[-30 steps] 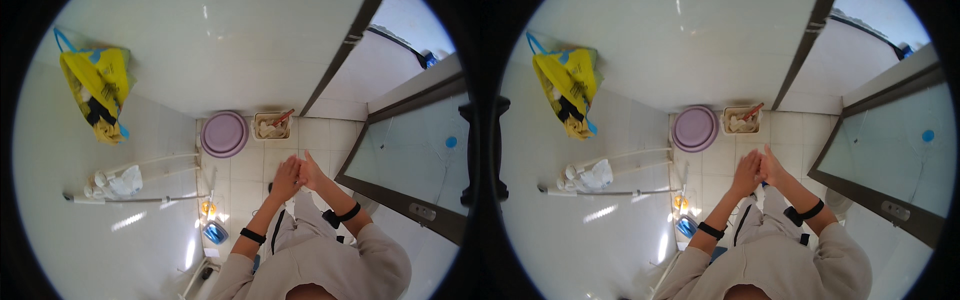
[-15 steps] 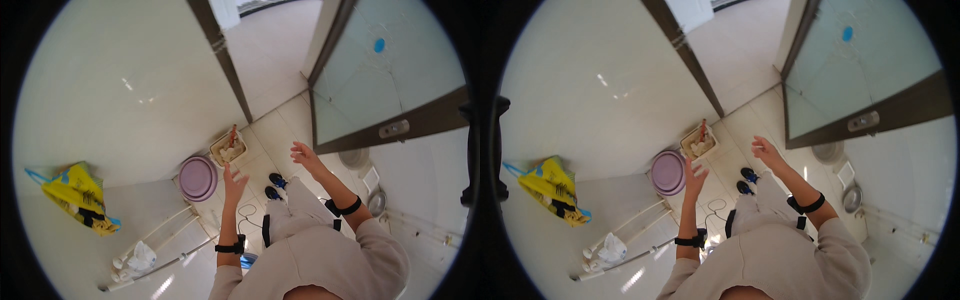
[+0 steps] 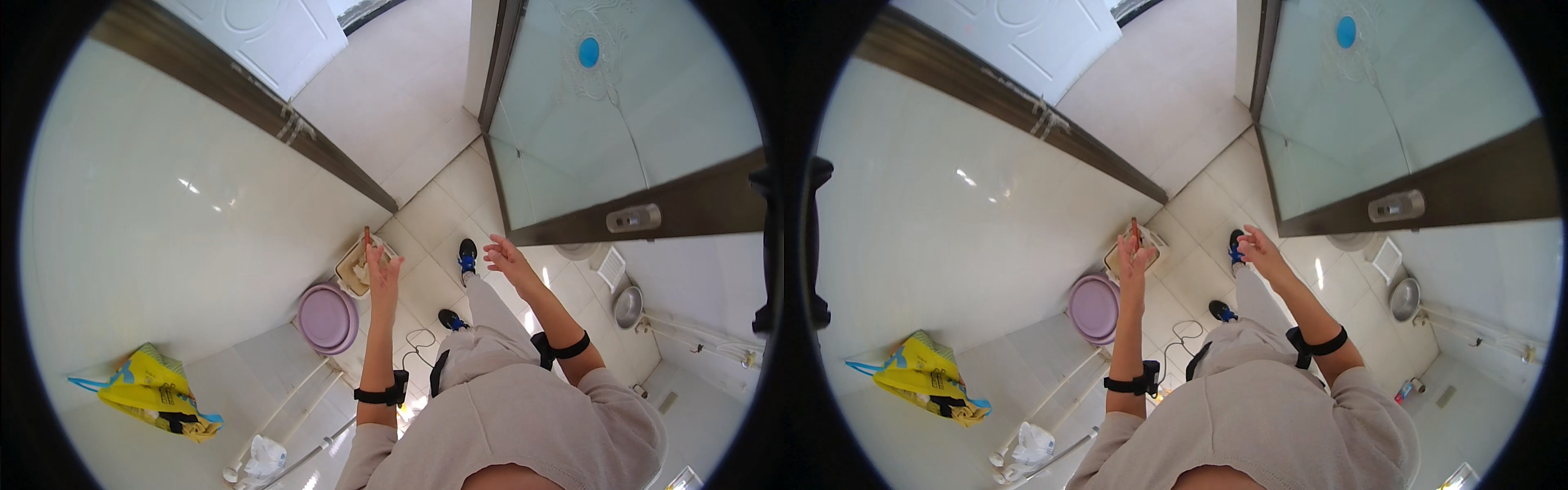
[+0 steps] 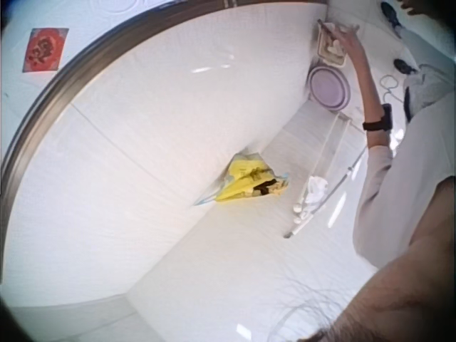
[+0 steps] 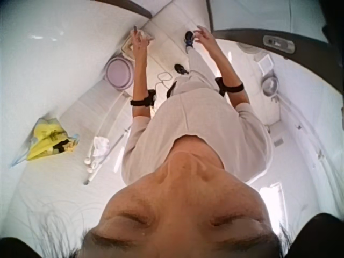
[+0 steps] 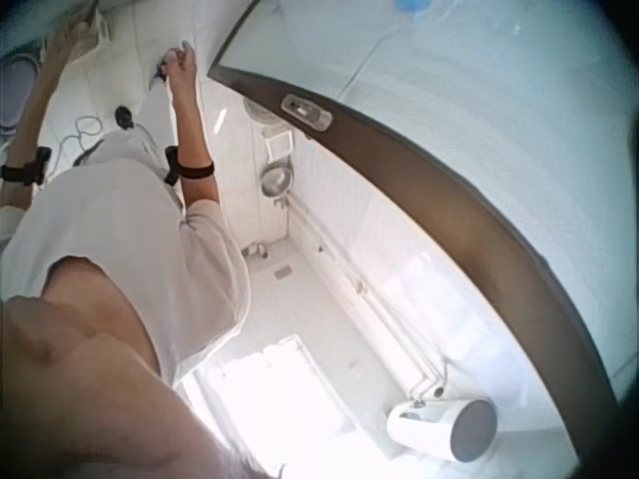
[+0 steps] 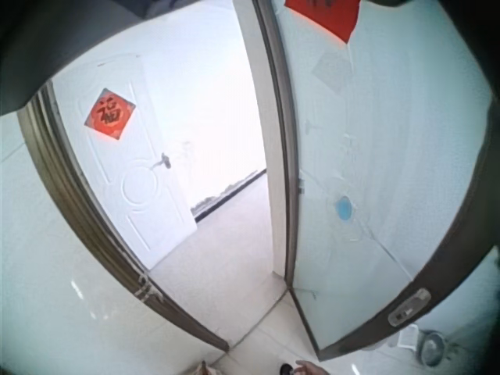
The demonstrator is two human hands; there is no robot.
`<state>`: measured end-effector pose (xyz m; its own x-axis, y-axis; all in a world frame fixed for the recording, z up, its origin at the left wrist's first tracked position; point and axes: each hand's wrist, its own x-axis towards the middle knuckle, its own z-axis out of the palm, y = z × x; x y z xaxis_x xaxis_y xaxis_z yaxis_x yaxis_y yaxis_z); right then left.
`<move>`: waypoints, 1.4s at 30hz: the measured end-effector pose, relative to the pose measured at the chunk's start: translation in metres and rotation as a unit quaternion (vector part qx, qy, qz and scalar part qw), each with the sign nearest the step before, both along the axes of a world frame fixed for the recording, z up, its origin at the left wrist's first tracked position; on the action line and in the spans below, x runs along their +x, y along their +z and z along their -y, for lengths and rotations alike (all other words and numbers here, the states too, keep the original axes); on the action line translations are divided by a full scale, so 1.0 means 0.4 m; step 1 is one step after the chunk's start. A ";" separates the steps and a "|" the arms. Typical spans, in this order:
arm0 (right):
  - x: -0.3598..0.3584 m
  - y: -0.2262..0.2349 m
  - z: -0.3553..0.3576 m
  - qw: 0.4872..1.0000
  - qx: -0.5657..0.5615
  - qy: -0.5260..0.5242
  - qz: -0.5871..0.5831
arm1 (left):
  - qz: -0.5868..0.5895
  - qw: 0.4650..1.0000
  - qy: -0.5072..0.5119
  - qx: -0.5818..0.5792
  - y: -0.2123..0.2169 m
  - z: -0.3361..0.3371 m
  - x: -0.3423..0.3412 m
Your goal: The person uses a squeegee to push debris across a tiled floor, then disassembles the squeegee and places it in a bin. They pick up a tissue and wipe the floor, then move a bucket and other cleaning items. Finally, they pick up a blue cloth and walk toward a keyboard.
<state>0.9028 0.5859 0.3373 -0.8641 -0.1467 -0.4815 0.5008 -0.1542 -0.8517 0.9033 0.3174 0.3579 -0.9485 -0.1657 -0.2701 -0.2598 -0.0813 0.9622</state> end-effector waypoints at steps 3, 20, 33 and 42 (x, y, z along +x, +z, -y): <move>-0.112 -0.005 -0.018 1.000 -0.016 0.007 -0.001 | 0.001 1.000 0.021 0.014 0.005 -0.025 -0.108; -0.647 0.062 -0.009 0.990 -0.112 -0.086 -0.003 | -0.025 0.988 0.133 0.071 0.066 -0.132 -0.685; -0.925 0.086 -0.103 0.966 -0.095 -0.239 0.011 | 0.001 0.953 0.155 0.259 0.149 -0.208 -1.110; -1.114 0.113 -0.139 0.969 0.071 -0.226 -0.068 | 0.010 0.978 -0.144 0.152 0.149 -0.335 -1.397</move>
<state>0.4571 0.6413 0.3825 -0.8816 0.3204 -0.3465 0.2913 -0.2084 -0.9337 0.3444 0.4513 0.4174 -0.9382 0.1977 -0.2839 -0.3319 -0.2828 0.8999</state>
